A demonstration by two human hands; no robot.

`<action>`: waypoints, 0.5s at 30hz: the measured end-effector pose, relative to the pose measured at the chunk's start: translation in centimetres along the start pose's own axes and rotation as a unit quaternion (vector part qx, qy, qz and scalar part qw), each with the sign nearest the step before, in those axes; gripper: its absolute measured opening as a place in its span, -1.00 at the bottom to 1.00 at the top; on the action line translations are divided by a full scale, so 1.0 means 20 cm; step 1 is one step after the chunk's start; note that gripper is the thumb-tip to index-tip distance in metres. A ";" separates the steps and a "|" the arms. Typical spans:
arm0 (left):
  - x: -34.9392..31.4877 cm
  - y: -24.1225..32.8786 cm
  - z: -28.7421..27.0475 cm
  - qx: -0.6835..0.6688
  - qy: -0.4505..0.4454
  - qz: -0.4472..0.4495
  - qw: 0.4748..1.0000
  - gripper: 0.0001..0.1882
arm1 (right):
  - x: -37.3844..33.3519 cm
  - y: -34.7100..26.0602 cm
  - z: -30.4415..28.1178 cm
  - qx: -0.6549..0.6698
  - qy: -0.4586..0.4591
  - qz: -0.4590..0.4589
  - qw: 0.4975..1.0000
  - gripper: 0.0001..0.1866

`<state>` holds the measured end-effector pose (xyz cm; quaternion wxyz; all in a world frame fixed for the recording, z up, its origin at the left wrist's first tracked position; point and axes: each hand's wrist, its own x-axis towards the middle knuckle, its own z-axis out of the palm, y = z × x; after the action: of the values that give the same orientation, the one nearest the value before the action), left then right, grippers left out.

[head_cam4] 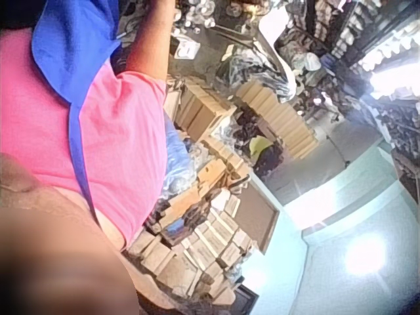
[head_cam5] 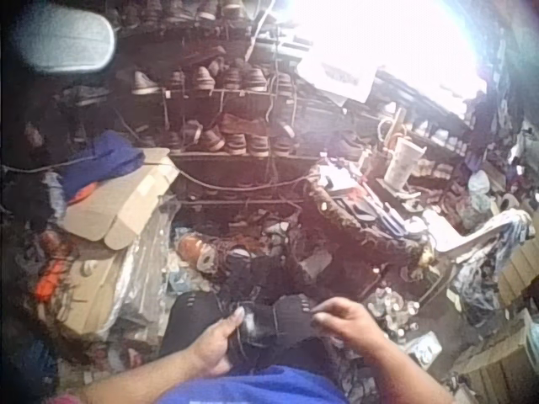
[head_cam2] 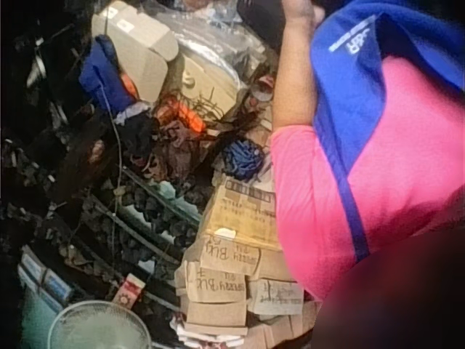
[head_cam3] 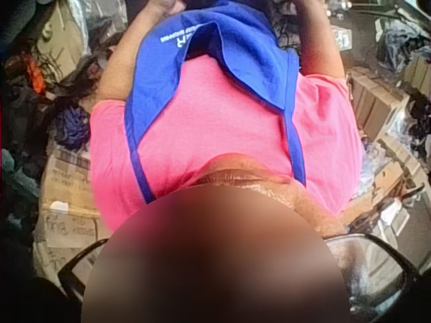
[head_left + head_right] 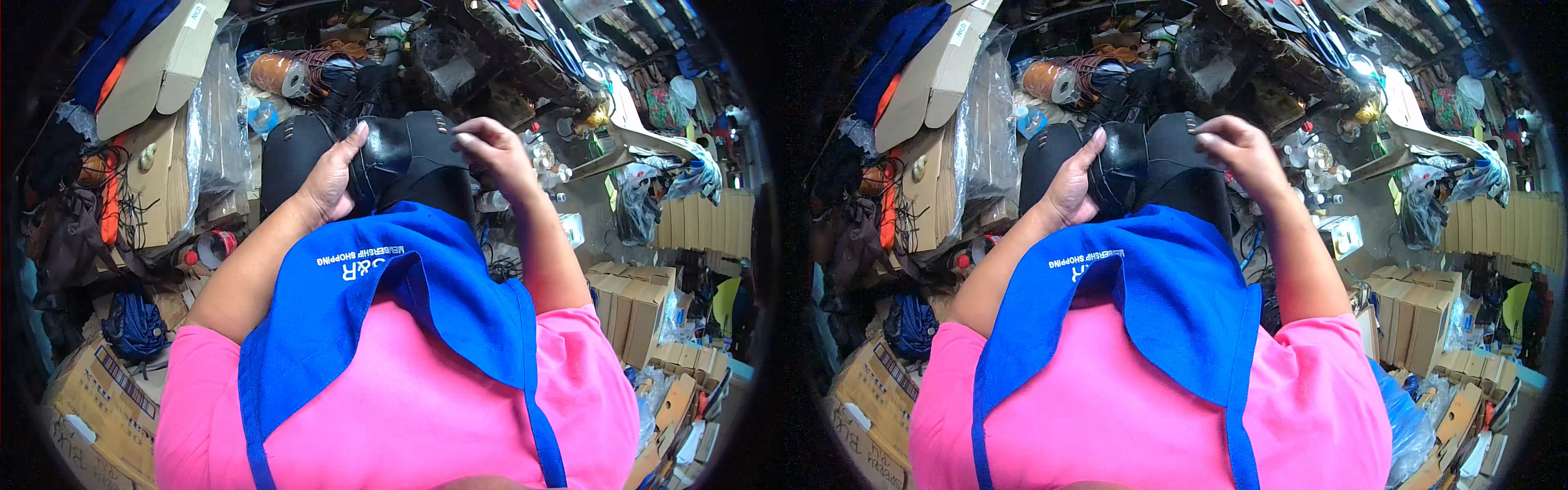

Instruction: Sewing the upper part of a black shoe by hand using a needle and thread.

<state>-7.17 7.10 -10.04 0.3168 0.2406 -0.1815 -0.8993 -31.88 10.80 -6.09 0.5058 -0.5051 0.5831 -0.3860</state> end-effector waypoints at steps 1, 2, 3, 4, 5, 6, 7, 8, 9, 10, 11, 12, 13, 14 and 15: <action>0.00 0.01 0.00 0.001 0.000 0.001 1.000 -0.51 | 0.03 0.00 0.04 -0.047 -0.027 0.011 0.998 -0.84; -0.01 0.02 0.01 -0.014 0.008 -0.002 1.000 -0.53 | 0.06 0.00 0.07 -0.075 -0.054 -0.018 0.996 -0.85; -0.01 0.02 0.01 -0.029 0.015 -0.004 0.999 -0.55 | 0.09 0.00 0.10 -0.104 -0.081 -0.048 0.990 -0.85; -0.01 0.03 0.00 -0.029 0.016 -0.002 0.999 -0.55 | 0.11 -0.01 0.12 -0.126 -0.089 -0.037 0.987 -0.86; -0.01 0.02 -0.01 -0.025 0.021 -0.005 0.999 -0.53 | 0.12 -0.02 0.14 -0.126 -0.091 -0.038 0.987 -0.86; -0.01 0.02 -0.02 -0.021 0.026 -0.009 0.999 -0.51 | 0.14 -0.02 0.15 -0.120 -0.117 -0.066 0.984 -0.86; 0.00 0.01 -0.03 -0.021 0.027 -0.008 0.999 -0.51 | 0.15 -0.02 0.17 -0.113 -0.144 -0.093 0.979 -0.86; 0.00 0.02 -0.04 -0.026 0.019 -0.009 0.999 -0.50 | 0.16 -0.02 0.18 -0.075 -0.158 -0.068 0.982 -0.86; 0.00 0.02 -0.04 -0.030 0.012 -0.010 0.999 -0.50 | 0.17 -0.03 0.19 -0.074 -0.159 -0.068 0.982 -0.86; 0.00 0.02 -0.04 -0.030 0.012 -0.009 0.999 -0.50 | 0.19 -0.03 0.19 -0.111 -0.183 -0.090 0.973 -0.86; 0.00 0.02 -0.04 -0.037 0.013 -0.009 0.999 -0.52 | 0.20 -0.04 0.19 -0.148 -0.206 -0.112 0.961 -0.86; 0.00 0.02 -0.03 -0.044 0.014 -0.008 0.999 -0.54 | 0.20 -0.05 0.19 -0.148 -0.205 -0.111 0.961 -0.86; 0.00 0.02 -0.02 -0.045 0.014 -0.009 0.999 -0.54 | 0.21 -0.05 0.19 -0.153 -0.215 -0.107 0.959 -0.86; 0.00 0.02 -0.02 -0.036 0.017 -0.006 0.999 -0.54 | 0.21 -0.05 0.19 -0.157 -0.225 -0.103 0.956 -0.86; 0.00 0.02 -0.02 -0.027 0.020 -0.003 0.999 -0.54 | 0.22 -0.04 0.19 -0.157 -0.226 -0.102 0.956 -0.86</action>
<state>-6.76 6.69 -10.05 0.3237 0.2506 -0.1499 -0.9000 -27.82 6.51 -6.85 0.4961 -0.7093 0.4523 -0.2152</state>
